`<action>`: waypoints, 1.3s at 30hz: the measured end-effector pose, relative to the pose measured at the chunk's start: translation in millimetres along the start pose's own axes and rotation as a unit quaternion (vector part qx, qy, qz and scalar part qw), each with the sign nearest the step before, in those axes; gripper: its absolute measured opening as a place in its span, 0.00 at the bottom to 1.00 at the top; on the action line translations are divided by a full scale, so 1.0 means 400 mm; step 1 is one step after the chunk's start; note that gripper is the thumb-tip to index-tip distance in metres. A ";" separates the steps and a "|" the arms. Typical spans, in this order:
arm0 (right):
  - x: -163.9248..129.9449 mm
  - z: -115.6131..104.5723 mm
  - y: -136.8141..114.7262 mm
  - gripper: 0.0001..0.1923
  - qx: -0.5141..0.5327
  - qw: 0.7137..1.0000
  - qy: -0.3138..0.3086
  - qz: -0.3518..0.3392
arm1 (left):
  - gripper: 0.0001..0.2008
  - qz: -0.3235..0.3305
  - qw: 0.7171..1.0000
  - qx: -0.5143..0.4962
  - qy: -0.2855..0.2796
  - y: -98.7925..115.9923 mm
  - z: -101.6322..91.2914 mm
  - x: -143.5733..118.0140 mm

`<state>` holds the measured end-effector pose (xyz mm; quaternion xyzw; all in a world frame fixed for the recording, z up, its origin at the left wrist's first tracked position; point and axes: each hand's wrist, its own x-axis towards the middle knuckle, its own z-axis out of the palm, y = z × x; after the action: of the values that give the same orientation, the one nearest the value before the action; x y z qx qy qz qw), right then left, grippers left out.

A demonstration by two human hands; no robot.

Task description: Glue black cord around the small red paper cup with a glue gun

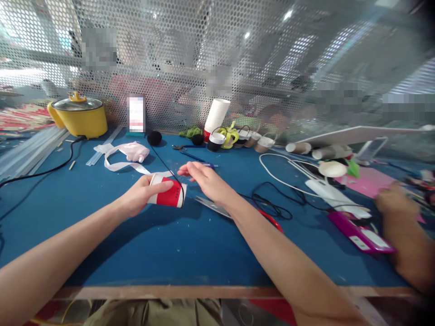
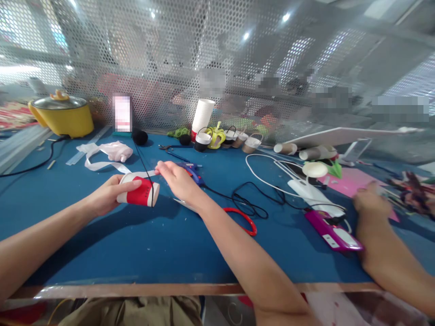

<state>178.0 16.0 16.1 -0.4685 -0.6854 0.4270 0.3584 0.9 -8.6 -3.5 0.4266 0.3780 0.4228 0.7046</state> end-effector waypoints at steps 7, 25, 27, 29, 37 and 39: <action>0.012 0.052 -0.058 0.28 0.071 0.989 -0.126 -0.035 | 0.13 -0.017 1.000 0.007 -0.014 -0.020 -0.007 0.009; 0.071 -0.139 0.039 0.09 -0.457 0.878 0.088 0.114 | 0.10 -0.026 0.991 0.002 0.131 0.000 0.011 0.014; 0.075 -0.156 0.076 0.05 -0.471 0.867 0.061 0.153 | 0.10 -0.006 0.991 0.008 0.135 0.000 0.015 0.009; 0.076 -0.153 0.105 0.05 -0.476 0.861 0.050 0.172 | 0.11 0.033 0.992 0.046 0.111 -0.004 0.020 -0.003; 0.082 -0.138 0.128 0.13 -0.419 0.883 0.098 0.186 | 0.17 0.164 0.921 0.331 -0.122 -0.035 0.028 -0.045; 0.079 -0.145 0.120 0.17 -0.387 0.897 0.127 0.174 | 0.17 0.134 0.952 0.262 -0.083 -0.034 0.023 -0.034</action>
<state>236.1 70.0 -3.6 -0.7321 -0.6527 0.1201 0.1533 8.0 -27.3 -10.6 0.6765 0.3550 0.3621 0.5340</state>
